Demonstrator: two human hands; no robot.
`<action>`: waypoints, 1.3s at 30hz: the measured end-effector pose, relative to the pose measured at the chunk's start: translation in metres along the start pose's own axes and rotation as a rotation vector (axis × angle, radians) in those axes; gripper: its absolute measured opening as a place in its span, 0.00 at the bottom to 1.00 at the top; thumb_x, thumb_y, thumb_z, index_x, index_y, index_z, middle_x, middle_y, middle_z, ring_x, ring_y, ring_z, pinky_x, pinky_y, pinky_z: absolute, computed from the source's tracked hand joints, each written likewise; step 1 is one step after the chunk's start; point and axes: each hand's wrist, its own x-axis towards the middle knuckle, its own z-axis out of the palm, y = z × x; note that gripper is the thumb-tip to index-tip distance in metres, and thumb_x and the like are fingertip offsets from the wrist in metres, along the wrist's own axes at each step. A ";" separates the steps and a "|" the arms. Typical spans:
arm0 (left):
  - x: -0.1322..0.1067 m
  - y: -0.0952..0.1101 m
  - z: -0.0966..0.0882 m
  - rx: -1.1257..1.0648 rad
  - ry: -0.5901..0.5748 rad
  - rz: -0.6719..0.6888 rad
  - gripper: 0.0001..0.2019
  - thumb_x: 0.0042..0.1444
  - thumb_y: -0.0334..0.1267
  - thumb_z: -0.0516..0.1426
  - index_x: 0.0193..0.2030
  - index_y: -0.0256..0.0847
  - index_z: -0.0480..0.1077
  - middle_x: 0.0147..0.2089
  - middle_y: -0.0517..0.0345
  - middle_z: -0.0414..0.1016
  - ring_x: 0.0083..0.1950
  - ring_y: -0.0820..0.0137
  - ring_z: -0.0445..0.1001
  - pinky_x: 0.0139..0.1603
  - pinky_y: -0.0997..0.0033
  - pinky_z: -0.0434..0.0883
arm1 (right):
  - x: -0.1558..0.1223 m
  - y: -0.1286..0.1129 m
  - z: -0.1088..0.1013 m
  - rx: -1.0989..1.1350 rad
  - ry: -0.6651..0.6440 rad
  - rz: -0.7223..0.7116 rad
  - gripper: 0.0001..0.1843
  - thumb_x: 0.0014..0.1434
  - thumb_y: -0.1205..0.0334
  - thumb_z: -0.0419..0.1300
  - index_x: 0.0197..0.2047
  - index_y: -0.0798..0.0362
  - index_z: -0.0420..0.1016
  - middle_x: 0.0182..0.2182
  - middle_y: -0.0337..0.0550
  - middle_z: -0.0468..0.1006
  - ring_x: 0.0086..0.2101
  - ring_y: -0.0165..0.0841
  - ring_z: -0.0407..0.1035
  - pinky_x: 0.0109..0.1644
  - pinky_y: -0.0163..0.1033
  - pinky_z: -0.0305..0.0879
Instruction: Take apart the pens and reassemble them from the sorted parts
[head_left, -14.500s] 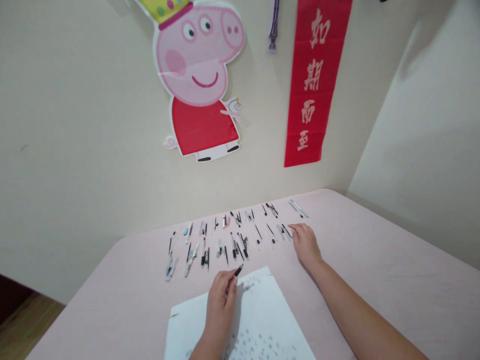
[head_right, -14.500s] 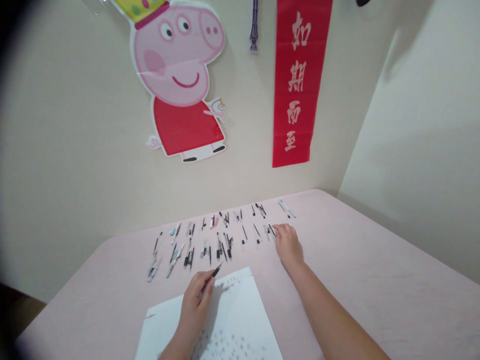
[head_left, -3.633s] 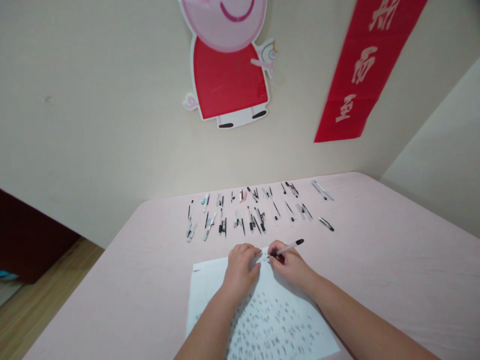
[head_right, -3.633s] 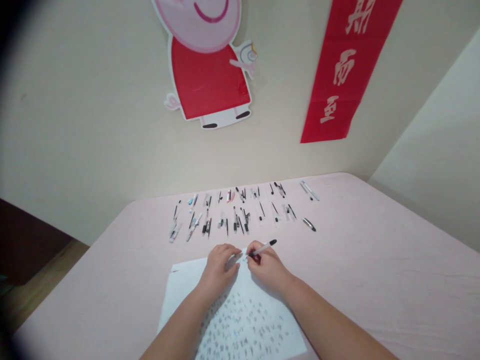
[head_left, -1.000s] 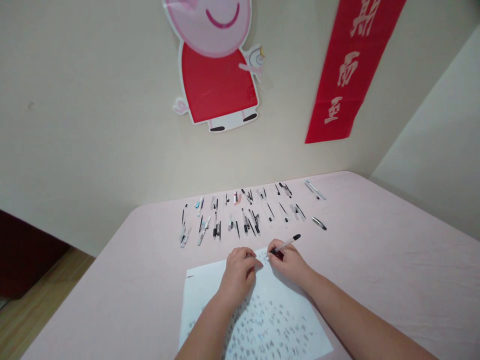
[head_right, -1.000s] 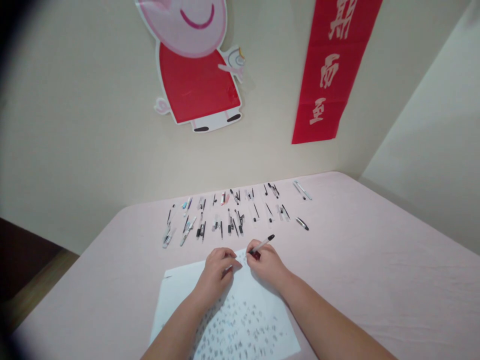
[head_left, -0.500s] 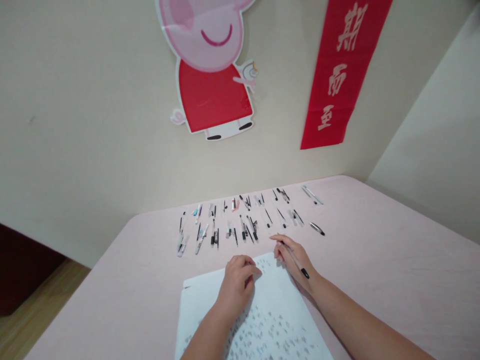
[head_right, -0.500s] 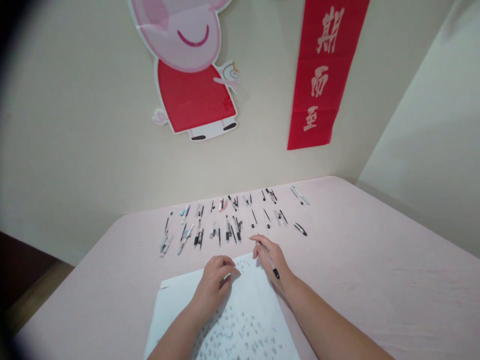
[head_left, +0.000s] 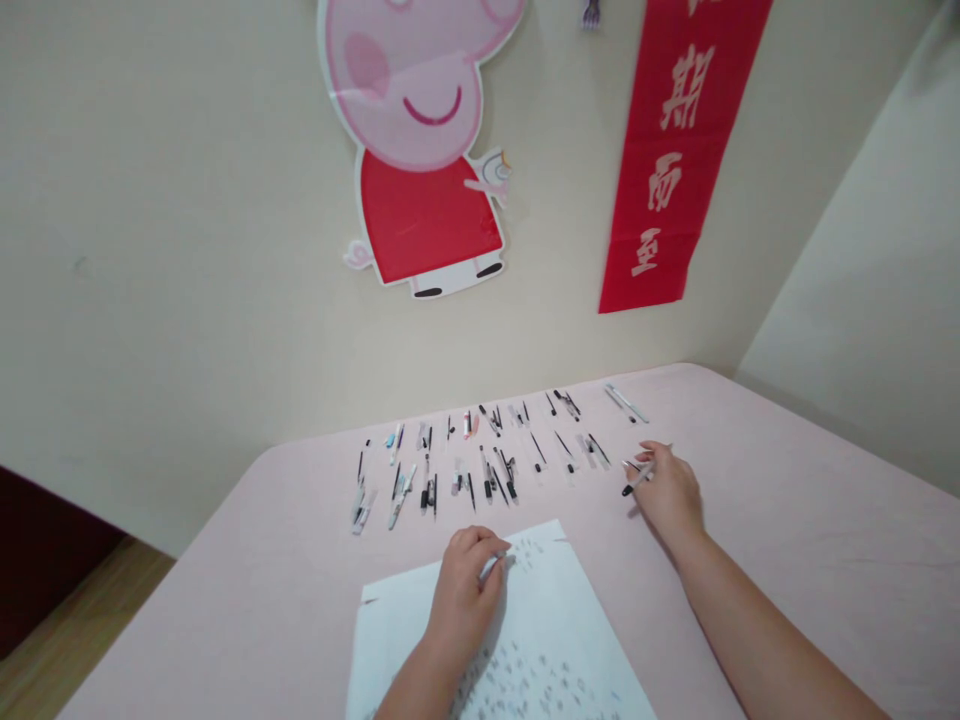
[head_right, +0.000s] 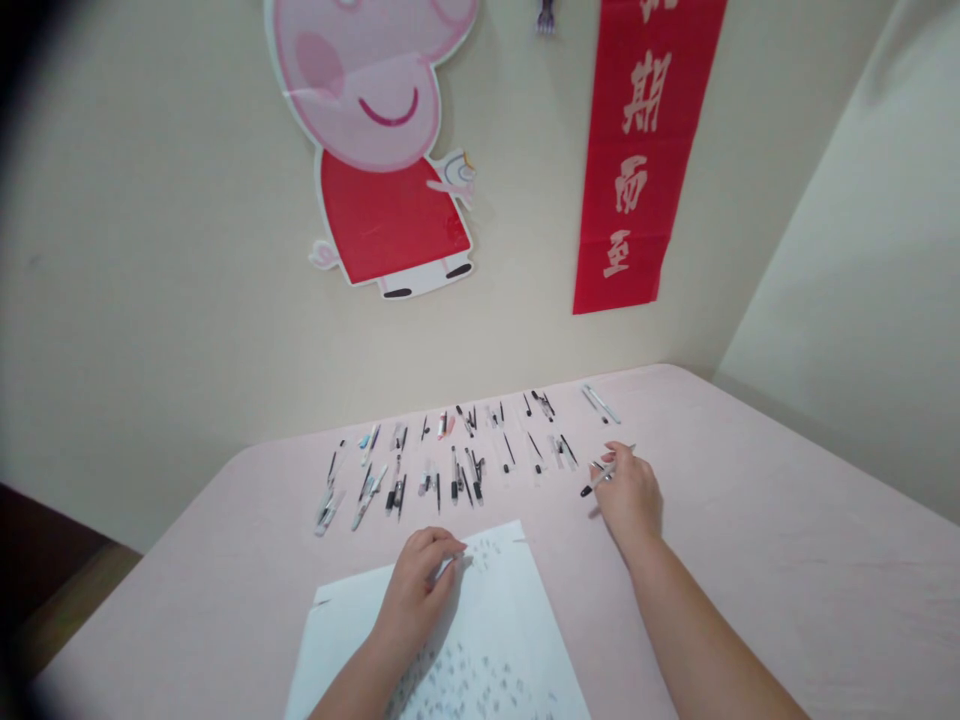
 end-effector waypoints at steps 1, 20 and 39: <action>0.000 0.000 0.000 -0.001 0.004 -0.001 0.09 0.55 0.30 0.53 0.38 0.42 0.74 0.39 0.53 0.73 0.44 0.64 0.71 0.45 0.62 0.68 | 0.000 0.002 0.001 -0.020 -0.009 0.003 0.20 0.50 0.59 0.58 0.48 0.51 0.68 0.36 0.45 0.76 0.39 0.42 0.66 0.42 0.43 0.59; -0.002 -0.004 -0.001 -0.050 0.014 -0.043 0.09 0.56 0.32 0.53 0.39 0.42 0.74 0.40 0.51 0.73 0.44 0.63 0.71 0.45 0.62 0.70 | -0.001 0.002 0.003 -0.124 -0.068 -0.012 0.15 0.54 0.61 0.57 0.46 0.53 0.71 0.30 0.44 0.77 0.33 0.40 0.69 0.35 0.40 0.59; 0.000 -0.010 -0.002 -0.164 0.127 -0.147 0.15 0.58 0.43 0.54 0.49 0.43 0.73 0.45 0.48 0.76 0.46 0.61 0.74 0.46 0.62 0.73 | -0.086 -0.153 0.005 0.832 -0.573 -0.167 0.14 0.52 0.68 0.61 0.43 0.50 0.73 0.33 0.41 0.78 0.34 0.33 0.71 0.40 0.39 0.66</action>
